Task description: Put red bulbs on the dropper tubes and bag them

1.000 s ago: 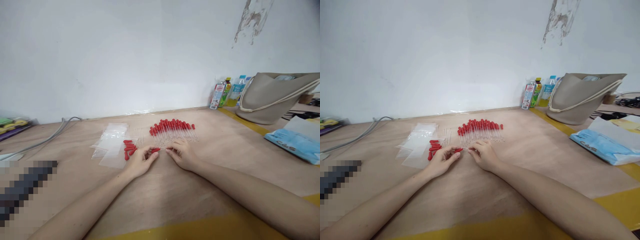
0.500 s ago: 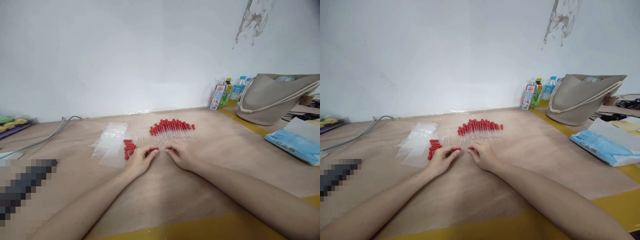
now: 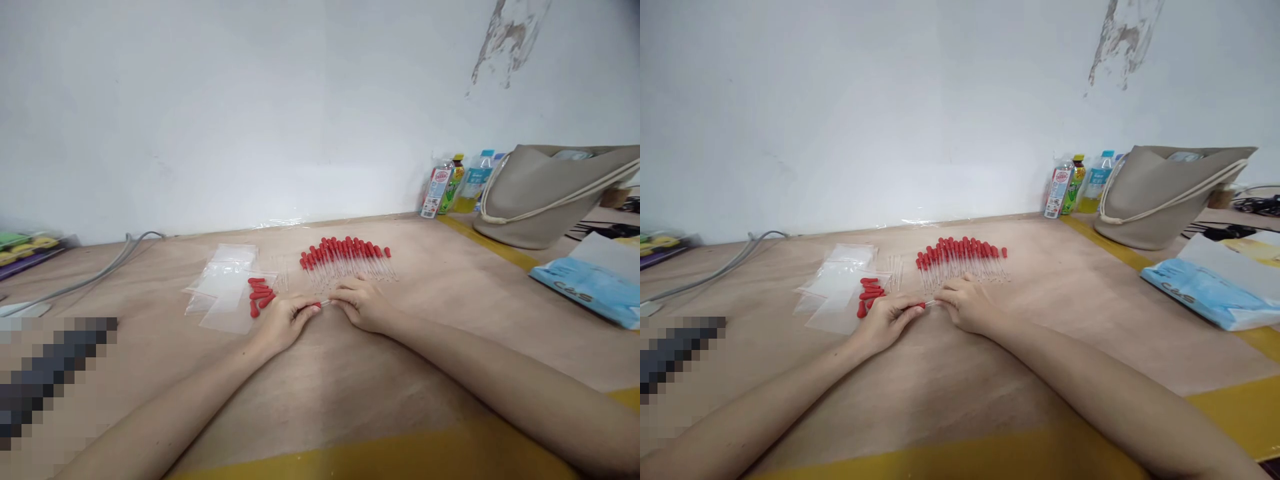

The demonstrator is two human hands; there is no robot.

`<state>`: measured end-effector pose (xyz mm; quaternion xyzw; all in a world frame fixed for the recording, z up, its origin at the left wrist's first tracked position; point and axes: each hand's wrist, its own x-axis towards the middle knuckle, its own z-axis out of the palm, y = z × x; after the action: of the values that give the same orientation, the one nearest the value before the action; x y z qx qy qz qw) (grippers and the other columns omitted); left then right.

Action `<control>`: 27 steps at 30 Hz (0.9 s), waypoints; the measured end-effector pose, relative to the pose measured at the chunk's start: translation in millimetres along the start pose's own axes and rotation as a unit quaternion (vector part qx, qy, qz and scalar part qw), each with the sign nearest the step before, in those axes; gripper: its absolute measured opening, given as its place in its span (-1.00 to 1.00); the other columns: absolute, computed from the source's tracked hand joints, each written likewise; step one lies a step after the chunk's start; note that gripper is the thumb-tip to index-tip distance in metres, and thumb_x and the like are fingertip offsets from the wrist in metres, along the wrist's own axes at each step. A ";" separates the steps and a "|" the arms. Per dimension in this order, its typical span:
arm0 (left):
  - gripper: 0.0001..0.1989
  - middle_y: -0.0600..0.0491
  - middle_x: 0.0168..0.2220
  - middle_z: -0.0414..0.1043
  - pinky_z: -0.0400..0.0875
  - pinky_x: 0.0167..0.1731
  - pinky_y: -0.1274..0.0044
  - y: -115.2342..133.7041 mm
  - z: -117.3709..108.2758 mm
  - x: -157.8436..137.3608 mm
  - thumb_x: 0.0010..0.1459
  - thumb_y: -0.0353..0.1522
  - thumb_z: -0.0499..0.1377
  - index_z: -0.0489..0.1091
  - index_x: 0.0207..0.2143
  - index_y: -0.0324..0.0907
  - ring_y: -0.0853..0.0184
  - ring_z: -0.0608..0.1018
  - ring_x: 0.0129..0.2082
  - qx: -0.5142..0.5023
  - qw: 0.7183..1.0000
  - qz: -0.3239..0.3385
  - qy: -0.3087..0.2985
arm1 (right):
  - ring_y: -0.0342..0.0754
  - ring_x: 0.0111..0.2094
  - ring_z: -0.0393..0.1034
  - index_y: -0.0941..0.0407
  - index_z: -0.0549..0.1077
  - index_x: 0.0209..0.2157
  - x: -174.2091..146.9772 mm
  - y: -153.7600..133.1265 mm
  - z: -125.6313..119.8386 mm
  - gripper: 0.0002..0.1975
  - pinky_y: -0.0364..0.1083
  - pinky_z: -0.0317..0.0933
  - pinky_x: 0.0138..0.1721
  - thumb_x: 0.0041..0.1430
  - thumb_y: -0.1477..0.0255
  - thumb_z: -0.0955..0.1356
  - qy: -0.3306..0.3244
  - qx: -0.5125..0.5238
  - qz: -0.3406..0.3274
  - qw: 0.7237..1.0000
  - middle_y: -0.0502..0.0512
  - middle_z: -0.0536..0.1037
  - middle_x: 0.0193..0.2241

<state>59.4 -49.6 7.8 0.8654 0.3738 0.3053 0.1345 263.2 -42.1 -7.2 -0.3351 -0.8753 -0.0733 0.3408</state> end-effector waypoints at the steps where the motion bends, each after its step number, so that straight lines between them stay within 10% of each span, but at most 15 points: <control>1: -0.79 0.09 -0.34 0.48 0.36 -0.32 0.55 0.0 0.4 -0.1 0.16 -0.30 0.03 0.44 -0.26 -0.09 0.36 0.49 -0.35 0.012 1.000 0.004 0.000 | -0.13 -0.39 0.27 0.13 0.43 -0.33 -0.2 -0.7 -0.4 -0.82 -0.10 0.01 -0.34 0.16 0.49 0.21 0.003 -0.018 -0.010 1.000 0.05 0.45 -0.43; 13: -0.82 0.05 -0.22 0.47 0.35 -0.12 0.47 -19.8 2.3 -0.5 0.12 -0.35 0.09 0.40 -0.22 -0.14 0.32 0.47 -0.18 0.090 0.981 0.150 0.084 | -0.06 -0.20 0.34 0.17 0.41 -0.31 -1.1 -2.6 0.9 -0.84 -0.06 0.19 -0.17 0.16 0.50 0.21 0.086 -0.046 -0.095 0.991 0.11 0.52 -0.32; 27: -0.81 0.04 -0.25 0.46 0.37 -0.14 0.44 -13.4 3.6 -0.7 0.17 -0.37 0.02 0.35 -0.19 -0.16 0.31 0.47 -0.17 0.114 0.980 0.163 0.026 | -0.13 -0.40 0.38 0.15 0.39 -0.37 1.4 -12.6 3.9 -0.81 -0.15 0.23 -0.33 0.19 0.47 0.17 0.010 0.009 -0.052 0.999 0.07 0.52 -0.45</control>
<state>53.7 -40.9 -1.5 0.9162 0.2631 0.3011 -0.0267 252.3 -49.6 -7.9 -0.2855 -0.8888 -0.0864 0.3480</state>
